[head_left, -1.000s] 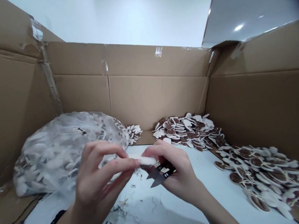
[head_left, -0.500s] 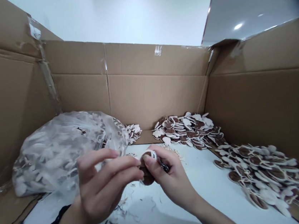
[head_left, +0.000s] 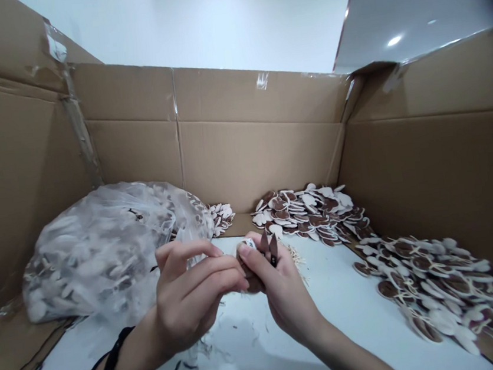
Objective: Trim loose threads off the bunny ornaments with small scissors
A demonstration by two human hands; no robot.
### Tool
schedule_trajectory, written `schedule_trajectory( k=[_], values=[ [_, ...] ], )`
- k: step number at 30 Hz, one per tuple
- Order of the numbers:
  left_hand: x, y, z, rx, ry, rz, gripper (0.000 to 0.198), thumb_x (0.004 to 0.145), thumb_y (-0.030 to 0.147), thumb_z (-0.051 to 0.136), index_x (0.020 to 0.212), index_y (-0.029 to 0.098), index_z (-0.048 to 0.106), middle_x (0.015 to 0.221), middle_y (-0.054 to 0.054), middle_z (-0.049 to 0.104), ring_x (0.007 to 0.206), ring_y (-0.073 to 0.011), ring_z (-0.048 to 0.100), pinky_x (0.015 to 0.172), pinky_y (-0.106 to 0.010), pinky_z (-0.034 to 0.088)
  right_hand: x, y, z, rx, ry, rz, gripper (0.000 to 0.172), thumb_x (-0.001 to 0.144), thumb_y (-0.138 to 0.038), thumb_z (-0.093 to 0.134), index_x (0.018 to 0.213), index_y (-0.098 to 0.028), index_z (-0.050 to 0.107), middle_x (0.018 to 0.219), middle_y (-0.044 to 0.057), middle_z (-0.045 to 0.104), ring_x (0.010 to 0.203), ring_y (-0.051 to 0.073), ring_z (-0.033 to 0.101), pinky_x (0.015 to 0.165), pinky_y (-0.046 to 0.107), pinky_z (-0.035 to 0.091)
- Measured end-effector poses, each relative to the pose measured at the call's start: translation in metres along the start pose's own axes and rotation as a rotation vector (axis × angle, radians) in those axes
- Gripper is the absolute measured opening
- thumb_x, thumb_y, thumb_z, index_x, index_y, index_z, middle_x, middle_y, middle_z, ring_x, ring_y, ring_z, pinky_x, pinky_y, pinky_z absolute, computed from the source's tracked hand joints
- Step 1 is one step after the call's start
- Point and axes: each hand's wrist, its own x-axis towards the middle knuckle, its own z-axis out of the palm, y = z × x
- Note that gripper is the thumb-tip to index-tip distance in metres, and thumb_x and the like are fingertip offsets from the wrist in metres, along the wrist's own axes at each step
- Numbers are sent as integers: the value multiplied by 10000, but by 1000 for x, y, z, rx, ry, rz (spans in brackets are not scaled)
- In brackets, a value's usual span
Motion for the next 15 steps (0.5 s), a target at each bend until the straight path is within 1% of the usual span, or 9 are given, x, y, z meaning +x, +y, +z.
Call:
schedule_trajectory(
  k=[2, 4, 6, 9, 11, 13, 14, 15],
  values=[
    [-1, 1, 1, -72, 8, -68, 255, 941, 94, 463, 794, 248, 604, 736, 65, 744, 800, -197, 572, 743, -361, 341, 1, 1, 1, 35, 40, 27, 362, 834, -392, 674, 650, -197, 430, 584, -72, 317, 499, 74, 271, 431, 175, 301],
    [-1, 3, 3, -189, 6, -176, 282, 901, 35, 466, 769, 246, 600, 733, 44, 732, 823, -199, 569, 752, -360, 387, 2, 2, 3, 74, 102, 60, 372, 784, -406, 723, 658, -195, 444, 582, -73, 335, 505, 72, 300, 445, 170, 330],
    [0, 4, 4, -315, 5, -285, 279, 877, 20, 491, 736, 237, 596, 716, 32, 716, 809, -193, 562, 766, -359, 429, 3, 2, 5, 110, 178, 87, 395, 725, -418, 772, 665, -191, 454, 585, -74, 360, 513, 67, 324, 458, 163, 348],
    [2, 3, 6, -444, 17, -399, 259, 861, 39, 531, 694, 225, 601, 674, 23, 692, 799, -192, 555, 790, -362, 464, 2, 3, 9, 148, 266, 135, 431, 644, -413, 822, 670, -189, 454, 590, -77, 388, 522, 62, 348, 463, 155, 352],
    [2, 1, 9, -513, 24, -479, 256, 864, 66, 543, 665, 215, 602, 646, 4, 672, 816, -202, 559, 749, -347, 490, 4, 5, 10, 168, 297, 194, 424, 616, -396, 826, 702, -194, 464, 586, -81, 396, 501, 59, 335, 430, 155, 318],
    [1, 2, 13, -566, 16, -579, 248, 873, 112, 562, 645, 202, 601, 658, -23, 651, 814, -207, 572, 666, -315, 509, 11, 8, 6, 166, 278, 236, 390, 629, -375, 800, 700, -198, 459, 553, -92, 367, 453, 51, 272, 386, 162, 250],
    [-1, 4, 14, -580, 2, -618, 252, 878, 128, 567, 638, 194, 599, 679, -33, 645, 790, -202, 582, 624, -300, 508, 17, 10, 2, 154, 269, 230, 369, 644, -367, 779, 684, -200, 453, 531, -99, 343, 432, 48, 233, 370, 171, 214],
    [-2, 7, 15, -591, -24, -625, 260, 884, 129, 562, 634, 191, 597, 692, -36, 641, 763, -193, 590, 593, -287, 502, 25, 11, -4, 138, 271, 200, 359, 659, -364, 758, 660, -206, 436, 508, -107, 310, 416, 47, 196, 360, 181, 185]
  ],
)
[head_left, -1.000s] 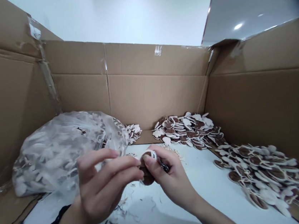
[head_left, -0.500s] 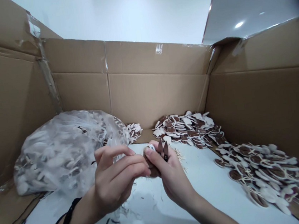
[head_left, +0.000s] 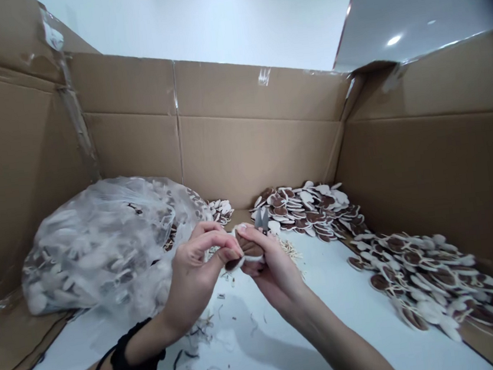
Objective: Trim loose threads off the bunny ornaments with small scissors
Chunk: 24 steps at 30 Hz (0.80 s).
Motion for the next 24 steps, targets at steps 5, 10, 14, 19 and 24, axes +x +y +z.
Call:
schedule_trajectory(
  k=[5, 10, 14, 19, 24],
  values=[
    [-11, 5, 4, 96, -99, 383, 256, 915, 71, 488, 799, 249, 630, 682, 28, 708, 758, -188, 612, 815, -382, 475, 32, -21, -22, 13, 216, -373, 381, 750, -435, 687, 684, -238, 368, 503, -120, 250, 400, 66, 164, 368, 208, 172],
    [12, -8, -18, 161, -40, 229, 183, 972, 188, 431, 890, 228, 589, 775, -9, 647, 764, -164, 610, 718, -305, 493, 1, -26, -21, -301, 67, -691, 177, 912, -391, 572, 836, -234, 544, 696, -13, 544, 559, 115, 496, 495, 239, 400],
    [17, -7, -29, 292, -26, 237, 189, 957, 231, 399, 850, 202, 552, 737, -10, 589, 686, -156, 572, 619, -274, 464, -16, -11, -13, -568, -55, -670, 169, 938, -376, 537, 888, -221, 579, 707, -1, 582, 583, 131, 517, 525, 258, 437],
    [11, -3, -27, 562, 48, 378, 191, 920, 329, 510, 788, 191, 517, 629, 20, 478, 594, -152, 454, 563, -277, 377, -14, -4, -9, -709, -102, -644, 163, 945, -353, 521, 864, -213, 545, 698, -12, 582, 557, 117, 495, 510, 237, 402],
    [9, -4, -24, 612, -72, 144, 371, 979, 420, 412, 725, 187, 551, 651, -1, 524, 630, -164, 478, 571, -276, 367, -17, -3, -7, -869, -141, -826, 80, 911, -250, 542, 845, -219, 509, 621, -45, 515, 472, 98, 403, 455, 219, 335]
  ],
)
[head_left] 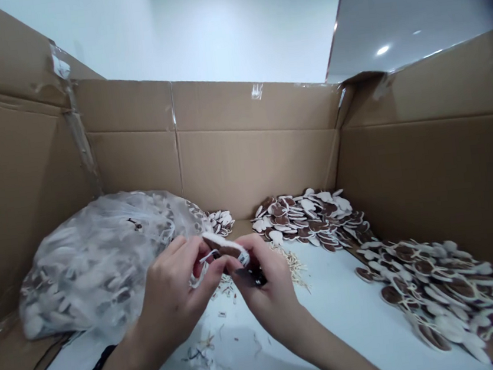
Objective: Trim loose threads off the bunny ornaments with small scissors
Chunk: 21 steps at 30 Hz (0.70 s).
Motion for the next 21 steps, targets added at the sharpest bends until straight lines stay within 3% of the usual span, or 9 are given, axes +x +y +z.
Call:
schedule_trajectory(
  k=[3, 6, 9, 14, 17, 21],
  values=[
    [1, 4, -1, -77, -2, -77, 362, 992, 313, 380, 675, 195, 507, 628, 11, 514, 592, -144, 485, 548, -256, 374, -1, 0, 3, -78, 3, -130, 45, 906, -194, 522, 868, -218, 528, 653, -25, 536, 489, 104, 421, 464, 221, 344],
    [3, 7, -3, -131, 54, -80, 327, 966, 213, 400, 642, 200, 443, 576, 35, 446, 514, -119, 448, 494, -231, 361, -3, 0, 4, -129, 5, -165, 61, 910, -186, 505, 864, -215, 532, 682, -7, 548, 524, 115, 452, 488, 228, 359],
    [4, 7, -3, -171, 34, -49, 268, 957, 179, 416, 701, 196, 492, 614, 30, 494, 546, -118, 488, 515, -224, 393, -3, -2, 2, -89, -35, -78, 39, 904, -234, 517, 872, -215, 527, 642, -30, 505, 503, 112, 414, 487, 235, 336],
    [3, 4, 1, -148, 36, 148, 186, 917, 86, 438, 789, 181, 534, 680, 19, 544, 613, -126, 508, 584, -231, 406, 2, -3, -4, 161, -177, 238, 287, 914, -446, 530, 755, -217, 460, 624, -48, 437, 543, 116, 394, 499, 235, 306],
    [2, 5, 5, -153, -10, 187, 196, 910, 68, 417, 810, 176, 548, 686, 6, 544, 622, -139, 502, 588, -243, 405, 4, 0, -3, 211, -162, 277, 364, 915, -441, 545, 688, -220, 366, 611, -56, 386, 550, 111, 352, 497, 230, 280],
    [0, 9, 10, -361, -84, 74, 229, 948, 124, 402, 768, 184, 531, 669, 8, 527, 602, -131, 503, 574, -240, 417, 0, 2, 3, 378, -151, 239, 346, 995, -413, 403, 711, -218, 376, 621, -43, 419, 540, 108, 362, 490, 230, 297]
  ],
)
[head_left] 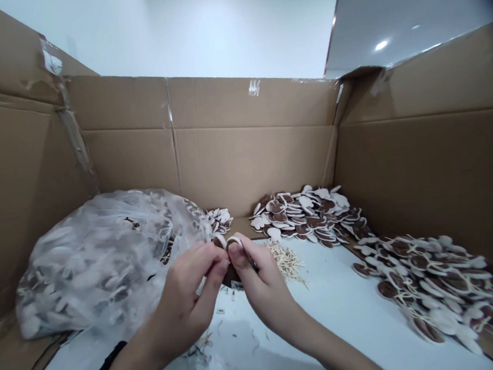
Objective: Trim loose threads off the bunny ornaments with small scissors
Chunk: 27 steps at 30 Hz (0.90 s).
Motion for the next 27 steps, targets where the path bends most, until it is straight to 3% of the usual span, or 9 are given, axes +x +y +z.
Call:
schedule_trajectory(
  k=[5, 11, 16, 22, 24, 27],
  values=[
    [-1, 1, 3, -216, 50, -89, 278, 981, 214, 428, 720, 193, 522, 651, 11, 465, 601, -131, 484, 561, -243, 410, -4, -1, 4, 115, -14, 4, 386, 1009, -439, 368, 696, -214, 380, 592, -44, 392, 515, 100, 343, 479, 229, 292],
    [-9, -5, 15, -296, 215, -57, 279, 982, 310, 479, 740, 195, 558, 921, -43, 486, 851, -177, 505, 767, -278, 446, 0, -7, 2, 241, -36, 237, 481, 911, -608, 461, 664, -197, 420, 591, -51, 331, 536, 97, 290, 472, 215, 277],
    [-5, 0, 23, -797, 171, -217, 310, 949, 368, 551, 696, 191, 521, 725, -2, 470, 687, -146, 457, 683, -250, 413, -1, -5, 4, 398, 14, 379, 549, 781, -717, 559, 667, -183, 508, 607, -41, 378, 531, 92, 330, 428, 190, 290],
    [1, 10, 19, -1168, 67, -405, 364, 862, 338, 667, 636, 177, 432, 654, 30, 362, 580, -108, 356, 563, -208, 366, -11, 0, 15, 654, 2, 479, 516, 774, -700, 595, 732, -188, 553, 618, -31, 500, 484, 88, 443, 434, 199, 415],
    [-2, 10, 17, -1231, 50, -465, 414, 833, 333, 686, 628, 180, 361, 638, 36, 313, 571, -107, 320, 548, -200, 357, -8, -4, 11, 709, 54, 472, 475, 779, -660, 625, 747, -192, 546, 594, -42, 503, 437, 71, 409, 393, 181, 374],
    [-11, 9, 10, -1041, -17, -430, 464, 883, 468, 575, 633, 194, 296, 601, 30, 298, 603, -140, 353, 601, -241, 404, 5, -12, -10, 776, 185, 378, 429, 742, -612, 677, 767, -208, 533, 492, -87, 419, 342, 47, 254, 302, 167, 209]
  ],
)
